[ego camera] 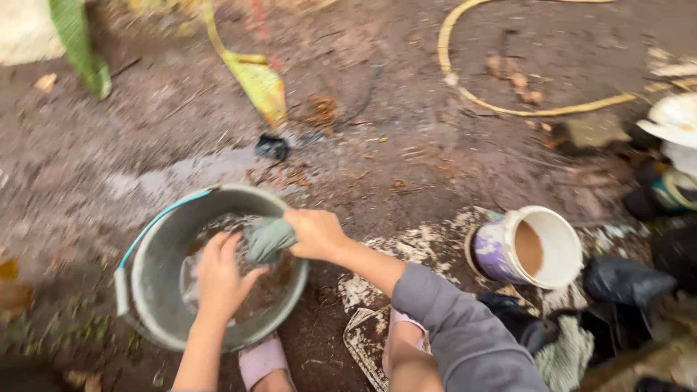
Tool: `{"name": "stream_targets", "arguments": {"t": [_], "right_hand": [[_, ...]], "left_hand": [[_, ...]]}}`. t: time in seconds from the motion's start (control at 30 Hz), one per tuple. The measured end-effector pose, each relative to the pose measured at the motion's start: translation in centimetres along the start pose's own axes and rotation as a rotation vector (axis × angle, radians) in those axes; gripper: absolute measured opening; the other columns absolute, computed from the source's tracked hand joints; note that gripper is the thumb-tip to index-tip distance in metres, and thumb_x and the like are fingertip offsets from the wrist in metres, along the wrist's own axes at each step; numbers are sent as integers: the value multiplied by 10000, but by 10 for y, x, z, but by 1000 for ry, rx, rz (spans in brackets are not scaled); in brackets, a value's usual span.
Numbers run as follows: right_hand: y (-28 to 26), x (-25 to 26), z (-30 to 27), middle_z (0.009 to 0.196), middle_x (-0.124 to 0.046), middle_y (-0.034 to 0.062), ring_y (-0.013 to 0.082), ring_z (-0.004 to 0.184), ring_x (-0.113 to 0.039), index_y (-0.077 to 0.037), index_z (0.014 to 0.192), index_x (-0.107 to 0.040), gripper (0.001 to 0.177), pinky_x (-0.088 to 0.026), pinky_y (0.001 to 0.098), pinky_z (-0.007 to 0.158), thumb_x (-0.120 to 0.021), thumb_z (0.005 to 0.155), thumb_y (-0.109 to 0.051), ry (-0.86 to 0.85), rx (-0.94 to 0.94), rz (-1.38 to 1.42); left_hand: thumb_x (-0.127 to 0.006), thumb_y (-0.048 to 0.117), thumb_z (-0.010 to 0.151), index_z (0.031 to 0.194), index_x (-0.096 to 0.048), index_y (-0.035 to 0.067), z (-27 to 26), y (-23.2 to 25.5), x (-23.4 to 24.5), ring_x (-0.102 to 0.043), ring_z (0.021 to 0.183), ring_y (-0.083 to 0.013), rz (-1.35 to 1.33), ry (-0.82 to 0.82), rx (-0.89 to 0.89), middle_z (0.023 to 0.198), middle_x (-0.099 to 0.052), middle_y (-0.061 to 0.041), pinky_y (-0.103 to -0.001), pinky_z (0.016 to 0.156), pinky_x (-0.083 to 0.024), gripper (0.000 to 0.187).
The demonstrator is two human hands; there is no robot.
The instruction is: Cleaning large plastic garden pots using a wet cloth and a bucket of water in a nursery setting.
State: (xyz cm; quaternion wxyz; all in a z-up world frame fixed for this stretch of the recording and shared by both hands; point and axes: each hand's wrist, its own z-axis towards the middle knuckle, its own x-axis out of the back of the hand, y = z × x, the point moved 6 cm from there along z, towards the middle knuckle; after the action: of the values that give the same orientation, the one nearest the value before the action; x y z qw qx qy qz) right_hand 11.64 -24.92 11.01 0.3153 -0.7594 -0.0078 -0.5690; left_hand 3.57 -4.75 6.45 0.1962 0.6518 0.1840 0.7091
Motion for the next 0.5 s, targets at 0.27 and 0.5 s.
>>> {"name": "stream_targets", "arguments": {"t": [0.27,0.5], "right_hand": [[187,49,-248,1072,-763,33,207,991,-705,-240,1130,-755,501,-487,342,832,-712,786,-602,528,-671,369],[237,70,-561,753,-500,-21,119,777,-455,-129,784,-564,311,-413,337,768,-609,1046,-289,1560,-1020,371]], "left_hand": [[-537,483,1088,1129,-772,490,-88,-48,-47,-648,1002,-153,559,232,11,628,-599,92,-453,1290,-291,238],[-449,543,1087,1369,-704,257,-114,5,-46,-715,1141,-285,359,-116,71,1195,-784,-61,-687,1206,-88,475]]}}
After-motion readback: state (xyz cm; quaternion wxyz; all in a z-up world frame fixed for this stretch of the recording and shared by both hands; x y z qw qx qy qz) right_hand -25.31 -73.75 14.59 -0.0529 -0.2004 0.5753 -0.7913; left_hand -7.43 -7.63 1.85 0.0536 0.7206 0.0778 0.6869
